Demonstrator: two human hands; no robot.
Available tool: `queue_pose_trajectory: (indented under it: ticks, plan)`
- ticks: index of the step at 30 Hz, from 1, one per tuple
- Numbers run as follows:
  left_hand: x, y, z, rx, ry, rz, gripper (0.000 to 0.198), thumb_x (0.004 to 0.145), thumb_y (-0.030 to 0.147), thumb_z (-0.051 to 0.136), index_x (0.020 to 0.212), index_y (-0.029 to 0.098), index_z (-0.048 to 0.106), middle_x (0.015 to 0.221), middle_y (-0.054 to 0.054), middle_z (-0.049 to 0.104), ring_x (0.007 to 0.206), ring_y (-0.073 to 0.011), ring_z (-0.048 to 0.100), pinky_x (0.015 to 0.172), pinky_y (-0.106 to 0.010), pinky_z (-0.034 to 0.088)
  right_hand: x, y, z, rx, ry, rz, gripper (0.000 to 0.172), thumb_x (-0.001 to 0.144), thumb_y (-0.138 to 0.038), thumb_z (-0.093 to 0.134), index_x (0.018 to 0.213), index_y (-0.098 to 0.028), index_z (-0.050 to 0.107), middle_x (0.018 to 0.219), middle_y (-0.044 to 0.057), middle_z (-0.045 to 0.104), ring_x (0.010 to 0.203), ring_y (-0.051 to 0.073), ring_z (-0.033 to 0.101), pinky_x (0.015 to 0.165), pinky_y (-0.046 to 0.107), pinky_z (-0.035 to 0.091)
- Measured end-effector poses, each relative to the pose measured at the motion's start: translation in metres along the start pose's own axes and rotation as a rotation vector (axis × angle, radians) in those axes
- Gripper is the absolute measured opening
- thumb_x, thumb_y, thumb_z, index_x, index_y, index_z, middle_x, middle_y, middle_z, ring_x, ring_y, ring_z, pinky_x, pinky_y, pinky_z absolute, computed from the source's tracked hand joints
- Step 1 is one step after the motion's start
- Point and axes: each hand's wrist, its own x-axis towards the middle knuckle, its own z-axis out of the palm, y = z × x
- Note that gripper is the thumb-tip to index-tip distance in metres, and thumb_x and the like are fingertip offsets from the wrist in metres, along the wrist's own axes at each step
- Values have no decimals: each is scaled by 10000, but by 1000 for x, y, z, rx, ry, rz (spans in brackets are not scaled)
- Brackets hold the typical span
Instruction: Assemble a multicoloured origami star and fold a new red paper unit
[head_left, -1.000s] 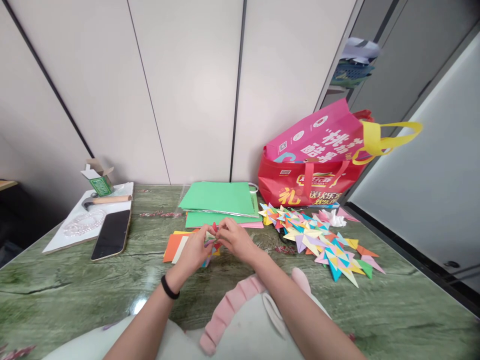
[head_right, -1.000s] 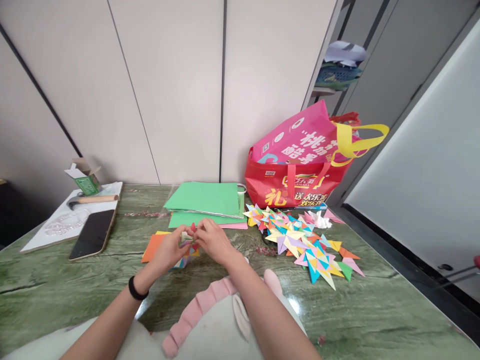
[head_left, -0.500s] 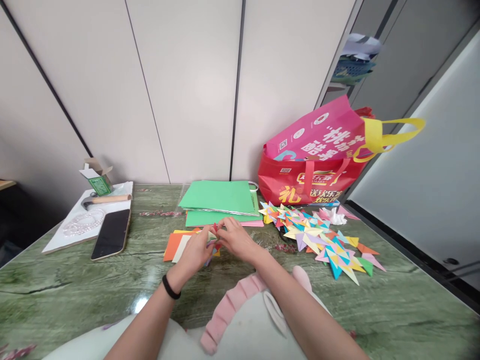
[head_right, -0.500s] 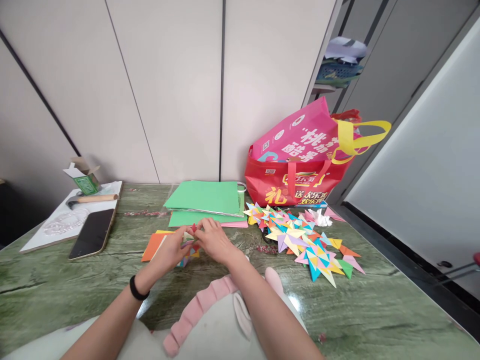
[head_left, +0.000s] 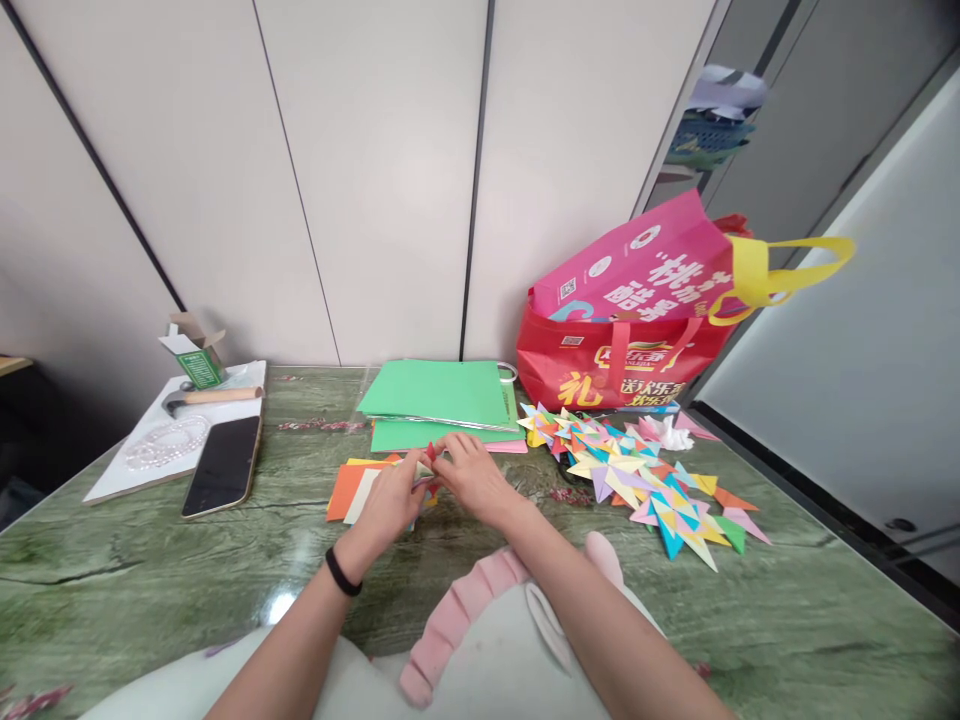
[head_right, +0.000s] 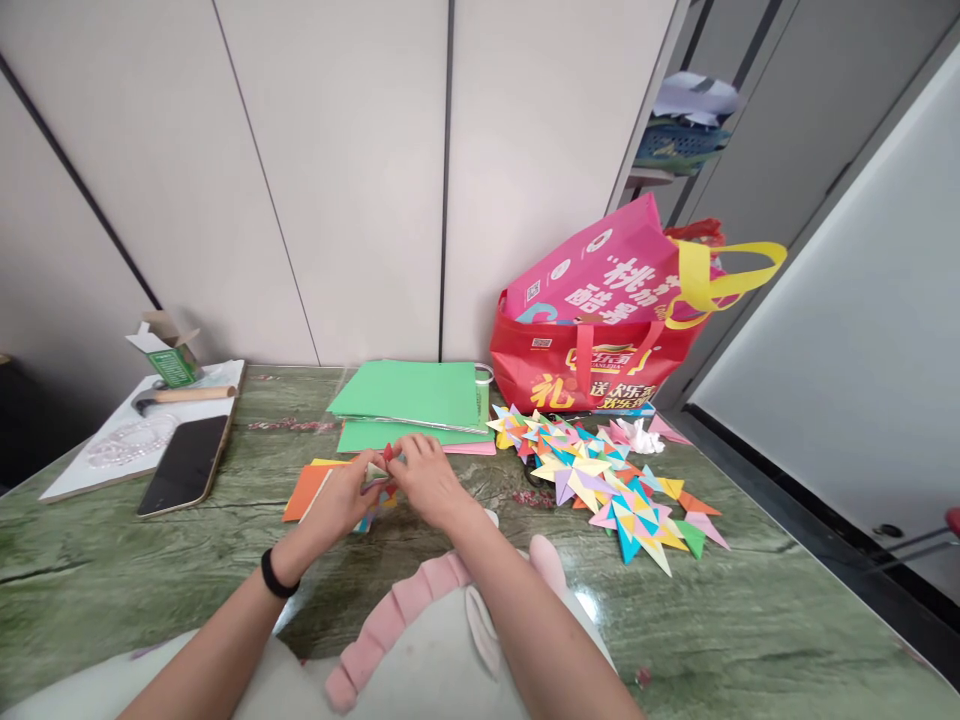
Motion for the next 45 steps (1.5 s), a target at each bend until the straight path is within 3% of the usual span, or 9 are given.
queue_pose_trajectory:
  ticks: [6, 12, 19, 23, 32, 34, 39, 42, 45]
  plan:
    - [2, -3, -1, -31, 23, 27, 187, 715, 88, 473, 842, 224, 491, 728, 10, 598, 609, -152, 543, 558, -223, 364, -2, 2, -2, 155, 20, 57, 168, 848, -236, 521, 988, -225, 613, 1055, 71, 541, 949, 196, 483, 769, 317, 392]
    - [0, 1, 0, -90, 23, -21, 154, 712, 114, 506, 820, 222, 519, 693, 8, 613, 577, -153, 544, 554, -230, 380, -2, 2, 0, 122, -3, 50, 210, 850, -216, 510, 1042, -228, 594, 1051, 91, 550, 975, 219, 479, 770, 353, 400]
    - [5, 5, -6, -356, 139, 23, 84, 743, 218, 536, 795, 193, 475, 756, 7, 569, 631, -128, 543, 577, -225, 421, -1, 3, -1, 568, 250, 243, 46, 763, -217, 627, 804, -200, 639, 1089, 76, 487, 915, 175, 535, 794, 337, 441]
    - [4, 9, -7, -491, 112, -3, 123, 743, 259, 565, 771, 185, 471, 702, 22, 554, 573, -109, 535, 518, -206, 423, 0, 1, -4, 593, 275, 248, 25, 762, -213, 626, 746, -202, 641, 1105, 83, 485, 1060, 216, 473, 850, 370, 415]
    - [3, 8, -5, -520, 48, -36, 194, 755, 349, 561, 803, 189, 463, 682, 27, 566, 547, -113, 548, 518, -218, 419, 1, -4, -13, 657, 244, 294, 81, 764, -241, 609, 698, -195, 612, 1039, 79, 511, 1087, 218, 453, 887, 380, 388]
    - [3, 11, -6, -552, 52, -44, 220, 747, 352, 572, 857, 191, 470, 716, 20, 580, 574, -122, 567, 534, -225, 426, 2, -4, -11, 794, 280, 374, 102, 728, -277, 644, 754, -197, 587, 1017, 69, 526, 1046, 207, 489, 848, 348, 419]
    - [2, 14, -6, -489, 113, -131, 465, 712, 274, 604, 1129, 184, 418, 555, 83, 473, 467, -102, 487, 462, -200, 359, 5, -3, -3, 1274, 272, 658, 498, 591, -331, 733, 978, -215, 441, 746, -20, 590, 651, 143, 579, 600, 272, 471]
    - [3, 13, -5, -440, 139, -194, 544, 674, 266, 637, 1164, 159, 426, 469, 117, 359, 403, -91, 409, 412, -192, 299, 4, -2, -2, 1339, 213, 687, 442, 572, -326, 742, 922, -192, 507, 678, -30, 598, 590, 130, 564, 566, 254, 454]
    - [5, 12, -5, -571, 9, -208, 400, 684, 329, 625, 1019, 144, 509, 466, 96, 414, 391, -88, 404, 386, -191, 277, 3, -1, -2, 1274, 219, 642, 288, 579, -336, 739, 747, -167, 577, 654, -21, 598, 583, 121, 553, 583, 253, 446]
